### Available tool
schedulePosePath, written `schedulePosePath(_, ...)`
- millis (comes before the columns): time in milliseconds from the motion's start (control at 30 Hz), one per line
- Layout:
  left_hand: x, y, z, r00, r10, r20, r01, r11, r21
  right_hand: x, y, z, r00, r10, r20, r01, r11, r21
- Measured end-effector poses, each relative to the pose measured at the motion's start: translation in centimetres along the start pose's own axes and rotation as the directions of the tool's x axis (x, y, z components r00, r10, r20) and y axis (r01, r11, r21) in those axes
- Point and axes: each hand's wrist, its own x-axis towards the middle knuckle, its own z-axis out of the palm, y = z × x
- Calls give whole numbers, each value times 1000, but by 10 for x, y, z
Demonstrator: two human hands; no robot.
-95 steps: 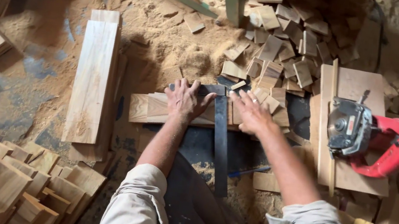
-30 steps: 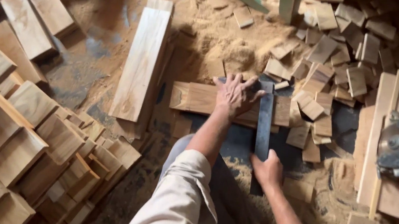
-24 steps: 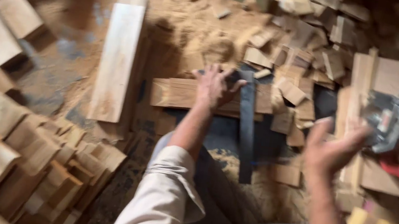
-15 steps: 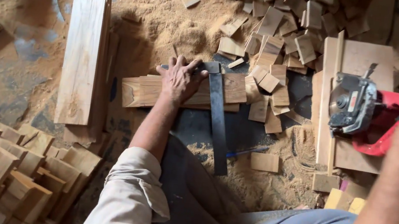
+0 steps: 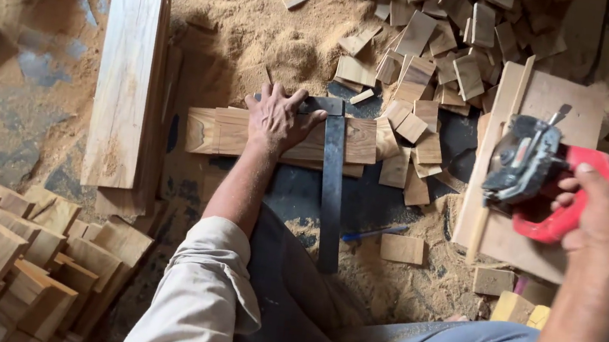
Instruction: Measuring and cutting small pieces of wood using a square and a circular saw in a woodworking shop.
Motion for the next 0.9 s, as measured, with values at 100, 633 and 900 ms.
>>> schedulePosePath(100,0,-1,-1,999,1,-48,-2,1000,-12,-43,-18,42,997,-73,-1,73,997,-3)
schedulePosePath(633,4,-8,15,987,-4,-158,-2,999,-38,-146,58,152,986,-21,166,16,999,31)
schedulePosePath(900,3,-5,11,997,-46,-67,44,999,-22,-147,46,154,988,25,154,-20,999,-33)
